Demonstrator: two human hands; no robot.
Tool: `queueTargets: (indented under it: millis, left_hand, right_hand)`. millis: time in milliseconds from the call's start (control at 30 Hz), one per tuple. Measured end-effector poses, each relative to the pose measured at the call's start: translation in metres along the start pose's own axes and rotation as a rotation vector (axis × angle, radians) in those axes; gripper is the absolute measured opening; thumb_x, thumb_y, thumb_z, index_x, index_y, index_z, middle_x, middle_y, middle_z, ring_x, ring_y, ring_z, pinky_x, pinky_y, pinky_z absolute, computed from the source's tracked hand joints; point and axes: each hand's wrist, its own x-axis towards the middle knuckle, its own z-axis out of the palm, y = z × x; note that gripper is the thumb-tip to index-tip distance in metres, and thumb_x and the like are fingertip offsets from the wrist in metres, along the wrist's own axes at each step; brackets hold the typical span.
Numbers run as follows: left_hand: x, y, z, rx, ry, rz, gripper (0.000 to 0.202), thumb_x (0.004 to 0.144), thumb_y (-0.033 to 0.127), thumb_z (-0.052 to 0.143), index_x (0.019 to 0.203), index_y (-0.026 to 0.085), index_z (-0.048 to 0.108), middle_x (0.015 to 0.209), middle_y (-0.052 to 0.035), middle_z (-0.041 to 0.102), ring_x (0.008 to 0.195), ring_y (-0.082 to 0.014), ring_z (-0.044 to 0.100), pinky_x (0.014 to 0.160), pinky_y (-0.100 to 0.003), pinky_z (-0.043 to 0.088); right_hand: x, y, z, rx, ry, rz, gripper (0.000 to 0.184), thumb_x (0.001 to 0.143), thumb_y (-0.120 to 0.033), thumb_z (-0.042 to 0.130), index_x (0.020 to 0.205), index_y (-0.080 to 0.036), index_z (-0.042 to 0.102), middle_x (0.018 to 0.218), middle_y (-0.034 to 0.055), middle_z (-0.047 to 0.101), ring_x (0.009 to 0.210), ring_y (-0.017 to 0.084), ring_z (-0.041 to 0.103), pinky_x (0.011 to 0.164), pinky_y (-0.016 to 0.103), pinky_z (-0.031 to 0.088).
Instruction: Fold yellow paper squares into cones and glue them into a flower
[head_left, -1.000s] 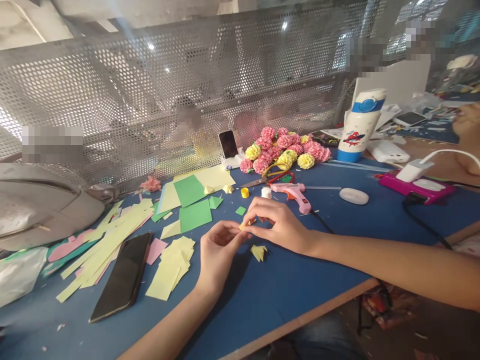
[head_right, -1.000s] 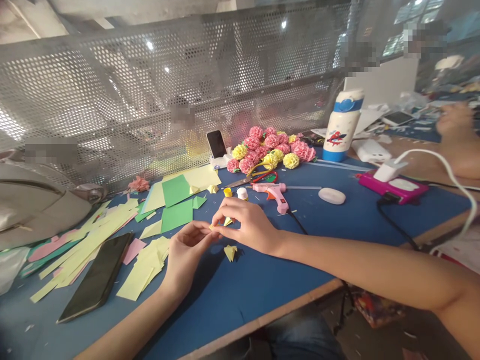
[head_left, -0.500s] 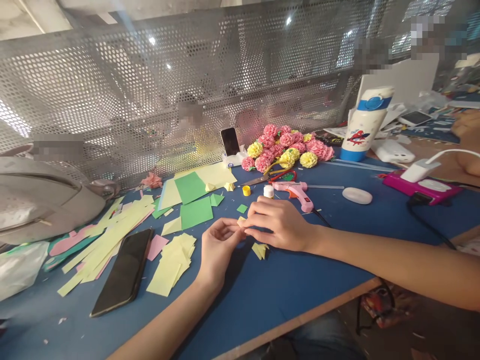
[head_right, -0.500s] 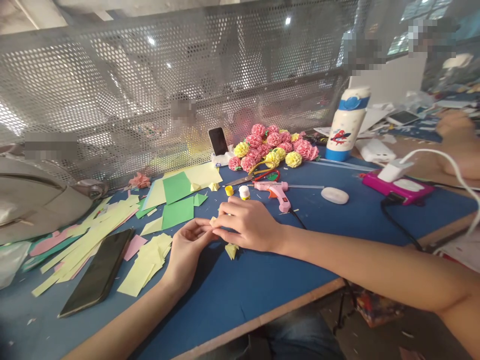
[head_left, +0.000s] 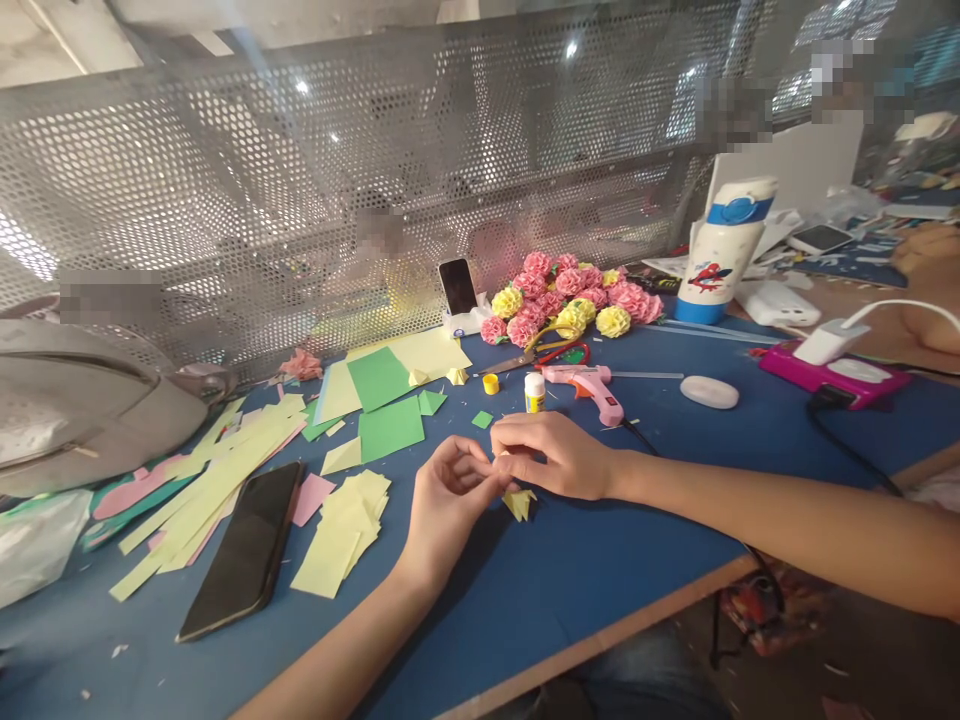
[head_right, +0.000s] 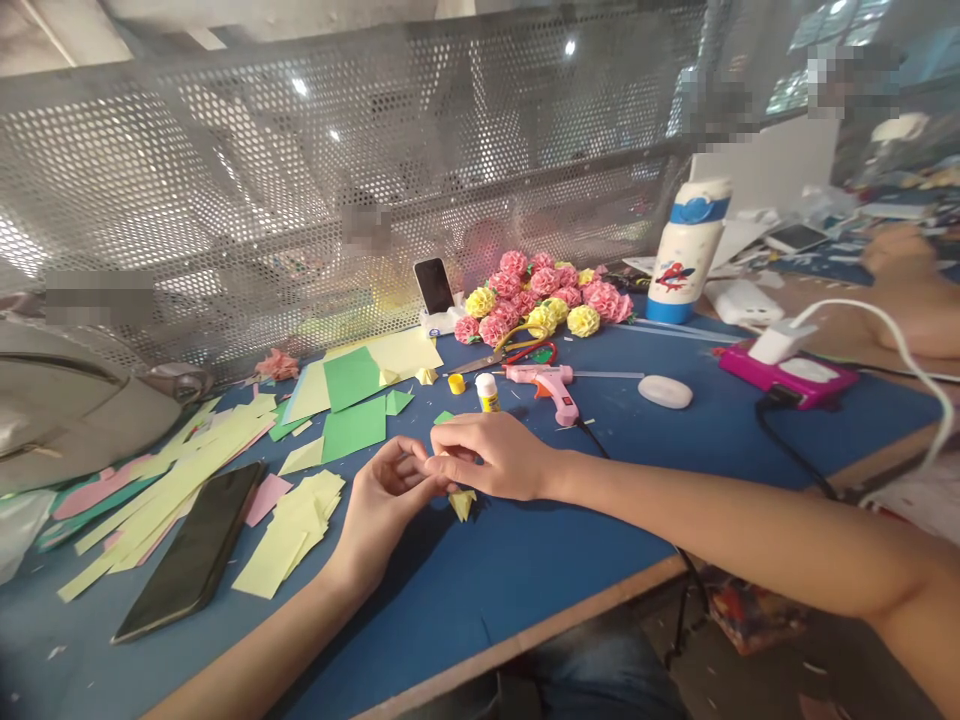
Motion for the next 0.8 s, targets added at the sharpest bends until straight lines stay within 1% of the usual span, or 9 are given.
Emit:
queueTargets:
  millis: [167, 267, 367, 433, 533, 633, 700, 733, 800]
  left_hand:
    - [0.001, -0.002, -0.001, -0.013, -0.024, 0.003, 0.037, 0.071, 0.031, 0.085, 0.081, 0.018, 0.052, 0.067, 0.0008, 0.071, 0.067, -0.0140, 0.072, 0.069, -0.023, 0.056]
    - [0.001, -0.004, 0.000, -0.023, -0.039, 0.005, 0.036, 0.072, 0.029, 0.084, 0.082, 0.018, 0.052, 0.068, 0.0009, 0.071, 0.067, -0.0136, 0.071, 0.070, -0.023, 0.056]
    - [0.001, -0.003, 0.000, -0.030, -0.044, 0.012, 0.033, 0.073, 0.027, 0.084, 0.085, 0.017, 0.054, 0.069, 0.0007, 0.071, 0.068, -0.0131, 0.071, 0.071, -0.022, 0.056]
    - [0.000, -0.002, 0.000, -0.035, -0.037, 0.019, 0.031, 0.075, 0.025, 0.083, 0.088, 0.017, 0.055, 0.073, 0.0001, 0.071, 0.070, -0.0125, 0.071, 0.071, -0.021, 0.055]
    - [0.000, 0.001, -0.002, -0.046, -0.027, 0.030, 0.030, 0.078, 0.024, 0.080, 0.093, 0.018, 0.055, 0.079, 0.0001, 0.071, 0.073, -0.0124, 0.071, 0.072, -0.021, 0.054]
    - [0.004, 0.001, -0.006, -0.065, -0.040, 0.041, 0.034, 0.079, 0.026, 0.080, 0.100, 0.019, 0.054, 0.080, 0.0011, 0.070, 0.075, -0.0122, 0.070, 0.076, -0.022, 0.054]
    - [0.006, 0.000, -0.009, -0.076, -0.056, 0.051, 0.040, 0.079, 0.030, 0.080, 0.107, 0.021, 0.052, 0.081, 0.0016, 0.069, 0.075, -0.0116, 0.068, 0.078, -0.023, 0.054]
    - [0.008, 0.000, -0.010, -0.077, -0.064, 0.056, 0.043, 0.080, 0.032, 0.079, 0.111, 0.021, 0.051, 0.081, 0.0020, 0.068, 0.075, -0.0113, 0.067, 0.079, -0.024, 0.053]
    - [0.009, -0.001, -0.012, -0.062, -0.081, 0.065, 0.047, 0.082, 0.033, 0.077, 0.118, 0.022, 0.049, 0.081, 0.0022, 0.066, 0.075, -0.0111, 0.066, 0.081, -0.025, 0.053]
  right_hand:
    - [0.000, 0.002, 0.002, 0.028, -0.012, 0.006, 0.028, 0.099, -0.029, 0.045, 0.073, -0.018, 0.047, 0.069, -0.0027, 0.047, 0.061, 0.011, 0.040, 0.059, 0.024, 0.029]
    - [0.000, 0.002, 0.004, 0.039, 0.002, 0.005, 0.027, 0.097, -0.027, 0.045, 0.071, -0.019, 0.043, 0.065, -0.0038, 0.042, 0.058, 0.010, 0.037, 0.057, 0.025, 0.026]
    - [0.000, 0.001, 0.005, 0.036, 0.035, 0.009, 0.028, 0.096, -0.026, 0.045, 0.069, -0.019, 0.040, 0.063, -0.0043, 0.038, 0.058, 0.011, 0.034, 0.057, 0.025, 0.026]
    - [0.000, 0.001, 0.004, 0.054, 0.048, 0.036, 0.029, 0.097, -0.028, 0.045, 0.070, -0.019, 0.041, 0.065, -0.0042, 0.039, 0.058, 0.011, 0.035, 0.057, 0.025, 0.026]
    - [0.001, 0.000, 0.001, 0.216, 0.058, 0.090, 0.029, 0.101, -0.037, 0.043, 0.081, -0.019, 0.049, 0.072, -0.0028, 0.047, 0.064, 0.011, 0.041, 0.061, 0.024, 0.031]
    - [0.003, 0.000, -0.003, 0.451, 0.020, 0.096, 0.029, 0.102, -0.043, 0.041, 0.099, -0.018, 0.055, 0.088, 0.0012, 0.054, 0.077, 0.013, 0.050, 0.070, 0.025, 0.038]
    - [0.004, 0.001, -0.004, 0.523, -0.035, 0.105, 0.028, 0.100, -0.043, 0.048, 0.109, -0.018, 0.056, 0.095, 0.0029, 0.056, 0.084, 0.015, 0.053, 0.074, 0.026, 0.041]
    - [0.005, 0.002, -0.004, 0.529, -0.053, 0.113, 0.028, 0.097, -0.043, 0.054, 0.111, -0.019, 0.056, 0.097, 0.0030, 0.057, 0.086, 0.016, 0.054, 0.075, 0.026, 0.042]
    - [0.006, 0.005, -0.003, 0.507, -0.044, 0.121, 0.027, 0.092, -0.041, 0.063, 0.107, -0.019, 0.059, 0.097, 0.0026, 0.058, 0.085, 0.015, 0.055, 0.076, 0.026, 0.043]
